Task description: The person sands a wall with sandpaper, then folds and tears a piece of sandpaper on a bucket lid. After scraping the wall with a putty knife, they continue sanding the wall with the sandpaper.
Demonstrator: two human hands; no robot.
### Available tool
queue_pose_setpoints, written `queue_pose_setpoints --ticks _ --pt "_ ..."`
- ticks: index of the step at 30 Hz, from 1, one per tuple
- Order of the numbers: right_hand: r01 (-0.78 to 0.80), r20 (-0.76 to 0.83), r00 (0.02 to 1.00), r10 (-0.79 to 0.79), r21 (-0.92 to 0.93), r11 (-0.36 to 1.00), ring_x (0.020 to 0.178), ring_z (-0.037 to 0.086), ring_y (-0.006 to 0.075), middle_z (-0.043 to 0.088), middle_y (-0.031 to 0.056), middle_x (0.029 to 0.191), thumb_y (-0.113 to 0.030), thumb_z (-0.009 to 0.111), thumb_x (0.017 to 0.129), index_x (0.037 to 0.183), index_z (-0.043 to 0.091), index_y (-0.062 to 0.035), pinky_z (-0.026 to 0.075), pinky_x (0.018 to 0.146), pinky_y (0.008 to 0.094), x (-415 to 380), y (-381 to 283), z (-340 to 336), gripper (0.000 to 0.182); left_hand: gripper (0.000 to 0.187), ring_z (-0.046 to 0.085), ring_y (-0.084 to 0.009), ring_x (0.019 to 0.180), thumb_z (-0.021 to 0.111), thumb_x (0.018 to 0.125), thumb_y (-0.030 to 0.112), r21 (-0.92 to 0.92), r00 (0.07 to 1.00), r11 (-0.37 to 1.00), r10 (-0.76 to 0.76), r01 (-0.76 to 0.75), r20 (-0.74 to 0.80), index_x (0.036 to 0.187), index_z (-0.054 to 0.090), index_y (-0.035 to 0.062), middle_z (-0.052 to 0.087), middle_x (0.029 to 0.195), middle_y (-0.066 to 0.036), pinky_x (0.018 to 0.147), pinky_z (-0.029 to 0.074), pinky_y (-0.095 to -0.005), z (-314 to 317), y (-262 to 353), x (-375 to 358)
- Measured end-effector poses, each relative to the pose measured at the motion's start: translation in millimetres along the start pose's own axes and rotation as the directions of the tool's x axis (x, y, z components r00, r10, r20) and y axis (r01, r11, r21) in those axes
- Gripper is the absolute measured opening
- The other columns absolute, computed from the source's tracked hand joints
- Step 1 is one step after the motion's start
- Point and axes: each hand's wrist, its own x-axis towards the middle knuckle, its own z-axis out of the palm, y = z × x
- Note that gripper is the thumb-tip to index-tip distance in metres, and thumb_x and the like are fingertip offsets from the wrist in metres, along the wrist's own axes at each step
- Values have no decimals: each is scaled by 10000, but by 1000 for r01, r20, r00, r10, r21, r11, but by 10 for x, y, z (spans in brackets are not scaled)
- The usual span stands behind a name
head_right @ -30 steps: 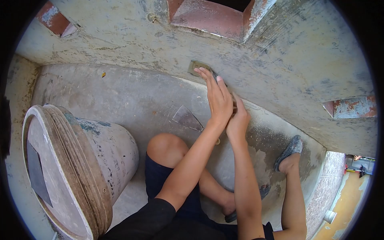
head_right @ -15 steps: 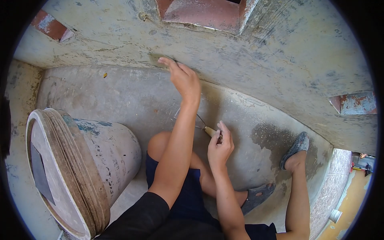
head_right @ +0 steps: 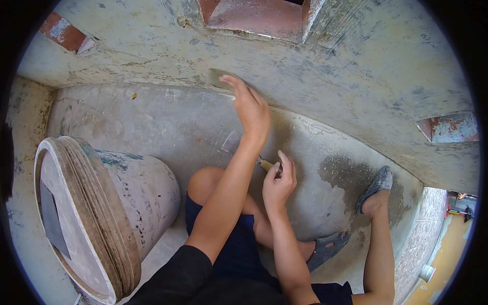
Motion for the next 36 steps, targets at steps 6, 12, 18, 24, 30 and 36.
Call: queue_pose_setpoints --ticks 6,12,18,24,30,36 --pt "-41 37 999 39 34 999 838 677 258 671 167 1107 78 561 890 1213 664 -28 541 587 303 100 -219 37 356 619 127 -516 1480 384 985 -49 7 1000 1000 8 -9 21 1488 69 -225 126 1532 -469 1243 161 -453 -103 5 192" --pt "-84 72 994 83 4 996 825 666 256 675 167 1121 76 579 868 1215 661 -32 523 595 311 246 -160 166 372 599 157 -529 1465 382 987 -40 -33 986 996 -78 84 148 1480 104 -232 144 1525 -470 1230 193 -456 -59 70 -96" --pt "-28 6 1000 28 65 997 798 658 231 669 163 1080 104 567 842 1194 658 -14 511 592 325 325 -221 174 382 668 66 -544 1477 377 948 -107 11 999 999 -41 41 24 1501 16 -205 40 1539 -480 1244 136 -483 -58 29 230" --pt "-44 12 999 44 63 997 596 590 108 623 129 941 98 558 888 1278 637 -27 472 512 271 290 -125 208 417 622 174 -532 1460 412 972 -61 16 989 999 -43 41 138 1487 105 -224 140 1518 -481 1228 195 -455 -84 57 -16" --pt "-51 37 998 50 27 998 793 645 232 667 159 1052 93 579 830 1222 654 -20 504 585 321 315 -127 52 414 680 73 -552 1469 399 947 -88 51 999 998 -25 23 25 1497 20 -215 48 1527 -494 1242 135 -461 -124 -49 239" --pt "172 79 982 -170 -26 985 842 658 301 661 195 1139 -27 731 797 1327 574 -13 529 723 416 679 -339 484 553 595 262 -507 1435 403 989 -19 63 972 993 -107 95 209 1468 132 -246 181 1517 -461 1205 257 -443 -184 123 101"
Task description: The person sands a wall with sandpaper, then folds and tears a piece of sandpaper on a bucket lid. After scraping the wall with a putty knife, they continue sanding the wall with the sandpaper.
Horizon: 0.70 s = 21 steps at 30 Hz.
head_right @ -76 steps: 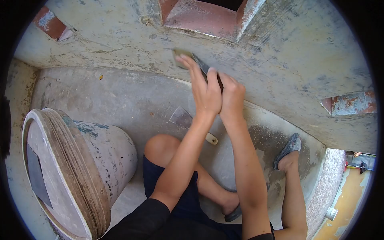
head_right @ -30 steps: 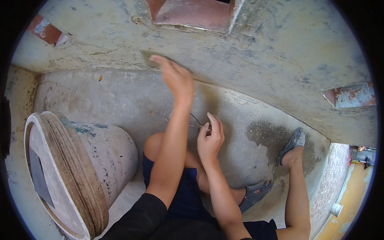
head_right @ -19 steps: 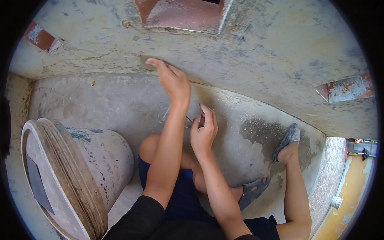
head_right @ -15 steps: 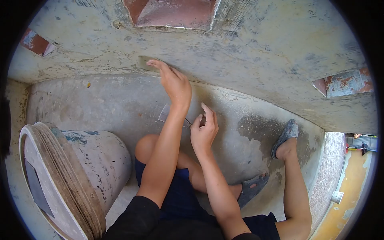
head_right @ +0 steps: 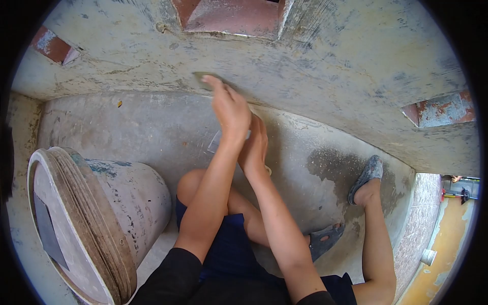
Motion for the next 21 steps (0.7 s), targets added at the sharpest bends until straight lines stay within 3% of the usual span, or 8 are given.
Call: queue_pose_setpoints --ticks 2,6,8,11,15,18,20,21 --pt "78 69 995 -78 0 997 866 657 333 648 209 1201 -42 768 772 1397 515 -24 533 792 442 179 -9 35 674 667 68 -554 1467 379 957 -85 -71 978 992 92 -107 -186 1486 -3 -226 47 1522 -497 1242 134 -461 -160 -96 304" --pt "187 32 981 -189 55 981 1023 681 372 667 205 1233 -108 699 855 1325 586 -34 537 835 441 460 73 76 489 662 84 -555 1465 390 958 -70 -68 981 995 62 -75 -182 1491 28 -221 72 1517 -499 1242 135 -467 43 62 78" --pt "60 131 989 -75 115 992 1042 682 372 688 195 1192 -131 683 871 1269 620 -28 536 845 440 384 85 37 416 589 309 -497 1421 399 993 2 -47 992 996 70 -75 -108 1472 145 -228 276 1477 -463 1207 256 -437 104 33 -107" --pt "-30 212 977 15 69 997 1040 691 367 733 167 1085 -162 679 884 1131 686 -15 532 860 436 239 91 59 288 623 316 -556 1389 376 979 -38 -268 958 938 -153 218 242 1495 72 -207 243 1473 -486 1198 269 -454 -80 128 -179" --pt "-81 117 991 65 138 987 1017 675 371 721 150 1086 -172 667 896 1125 684 -32 519 843 453 170 143 102 269 599 378 -555 1339 386 979 -9 -260 937 929 -182 263 298 1482 134 -218 323 1422 -480 1165 318 -463 -81 179 -210" --pt "-19 68 998 14 70 997 1026 643 382 708 167 1063 -154 649 904 1118 683 -28 497 872 473 290 143 91 250 449 613 -493 1145 458 984 50 -218 987 964 -135 151 87 1326 429 -238 577 1200 -442 1010 467 -451 -56 102 -152" --pt "132 39 991 -128 -144 981 1036 612 399 696 200 1048 -129 632 919 1094 677 -8 478 899 483 379 159 44 218 317 670 -218 851 578 1004 171 -374 862 785 -387 495 328 1132 632 -114 693 921 -122 779 515 -335 -185 54 11" --pt "132 38 991 -128 -140 981 1036 612 399 696 200 1048 -129 632 919 1094 677 -8 478 899 483 407 149 47 218 317 670 -218 851 578 1004 171 -372 863 787 -385 492 326 1132 632 -114 693 921 -122 779 515 -335 -228 16 80"
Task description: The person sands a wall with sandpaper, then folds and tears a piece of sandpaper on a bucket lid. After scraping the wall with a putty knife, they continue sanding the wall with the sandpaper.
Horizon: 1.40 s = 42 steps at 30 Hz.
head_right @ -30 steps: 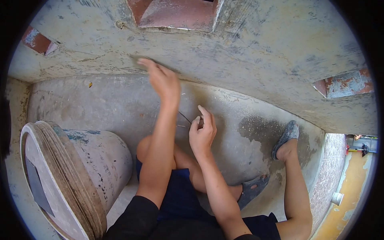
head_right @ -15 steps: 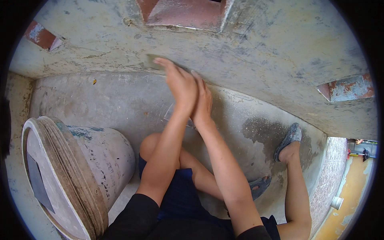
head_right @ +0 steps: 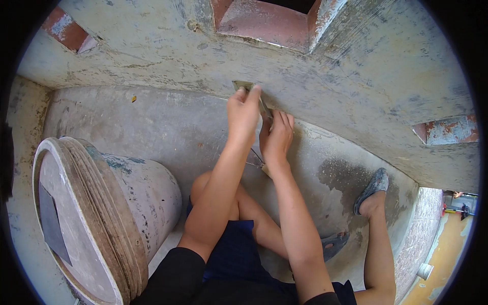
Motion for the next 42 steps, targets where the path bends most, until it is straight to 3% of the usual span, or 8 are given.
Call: queue_pose_setpoints --ticks 3,9,19,23,26,31,38,42 --pt "-50 -11 999 49 -45 998 996 632 421 687 234 1040 -120 612 953 1087 661 31 496 864 476 51 -100 -53 207 363 644 -183 999 651 989 250 -536 988 830 -131 153 78 1136 615 -79 653 1060 -112 886 550 -314 -188 63 103" --pt "-455 217 888 405 294 841 819 682 450 679 257 1024 -113 581 987 1135 641 60 524 757 513 -34 -439 -307 236 578 630 -268 1075 693 962 359 -378 972 903 -234 206 -31 1243 550 -124 605 1205 -212 917 556 -368 -472 147 109" --pt "11 81 997 -14 40 999 964 690 336 665 220 1126 33 525 924 1258 605 46 568 889 427 -410 189 -904 344 173 651 -201 865 611 925 67 -226 868 877 -323 425 377 1036 629 -65 672 993 -123 722 542 -357 47 -229 -246" --pt "-428 95 739 667 830 357 1101 641 360 656 208 1184 14 547 850 1370 521 10 529 972 509 -749 389 -1048 520 179 645 -192 974 596 955 27 -204 739 845 -285 494 610 1119 626 -40 691 1065 -108 851 524 -353 278 -287 -381" --pt "-317 530 714 458 827 -464 1229 584 382 615 243 1275 -237 550 889 1396 497 35 457 1077 527 -977 746 -1243 579 316 631 -159 1055 639 996 162 108 607 890 -387 444 694 1265 614 -2 695 1144 -67 934 501 -337 339 -206 -462" --pt "-200 527 808 263 665 -720 1285 556 375 595 212 1346 -504 468 955 1393 495 53 408 1120 523 -979 563 -1510 709 264 633 -82 912 658 999 199 300 466 912 -402 279 788 1228 651 68 710 1073 9 834 497 -271 414 -249 -479" --pt "-510 578 694 429 815 -274 1192 633 216 657 104 1275 -317 559 1051 1332 568 -35 511 1001 426 -907 703 -1477 398 289 614 -96 860 681 980 154 370 395 925 -373 89 839 1232 623 25 699 1022 -33 815 491 -260 543 -410 -429" --pt "-320 386 499 775 914 -250 1112 645 200 666 96 1216 -136 565 1032 1292 571 -21 504 975 374 -692 885 -1502 284 344 619 -129 812 714 957 181 441 624 895 -309 -64 718 1235 616 4 682 970 -59 741 505 -267 615 -467 -378"
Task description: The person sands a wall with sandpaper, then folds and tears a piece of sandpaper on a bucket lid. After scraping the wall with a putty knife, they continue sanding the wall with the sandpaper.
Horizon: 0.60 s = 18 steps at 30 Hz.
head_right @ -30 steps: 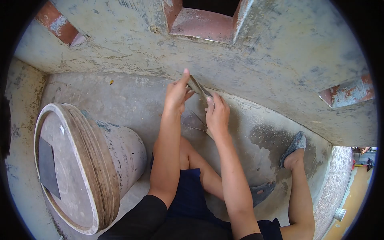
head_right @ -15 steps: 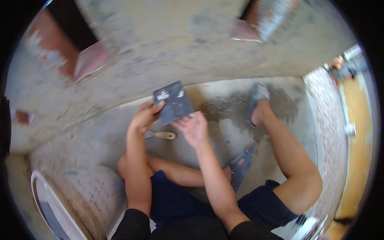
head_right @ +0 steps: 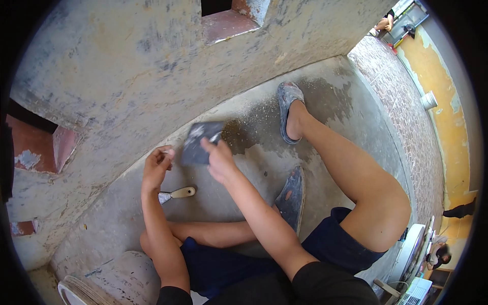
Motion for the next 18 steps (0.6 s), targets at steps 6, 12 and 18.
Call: queue_pose_setpoints --ticks 6,12,18 --pt "458 -305 655 -691 -567 685 1292 526 389 515 272 1412 29 473 958 1406 418 101 401 1099 412 1192 -887 -47 457 424 677 -194 941 693 964 154 -164 858 980 10 -109 -513 1271 560 -108 658 1096 -147 818 569 -282 -75 -78 100" --pt "239 -197 314 -929 -930 278 1424 384 449 336 395 1515 82 491 856 1526 146 157 305 1202 415 1584 -642 523 758 276 630 -266 1112 614 958 33 -715 897 649 -112 -260 -428 1129 557 -175 598 1200 -204 1062 516 -373 -288 -175 130" --pt "428 -112 643 -758 -768 476 1444 318 482 283 401 1534 66 519 848 1514 118 182 229 1231 404 1734 -1185 -212 786 197 623 -290 1121 563 956 7 -745 912 572 12 -343 -411 1074 547 -150 601 1189 -225 1095 500 -402 -415 -156 60"
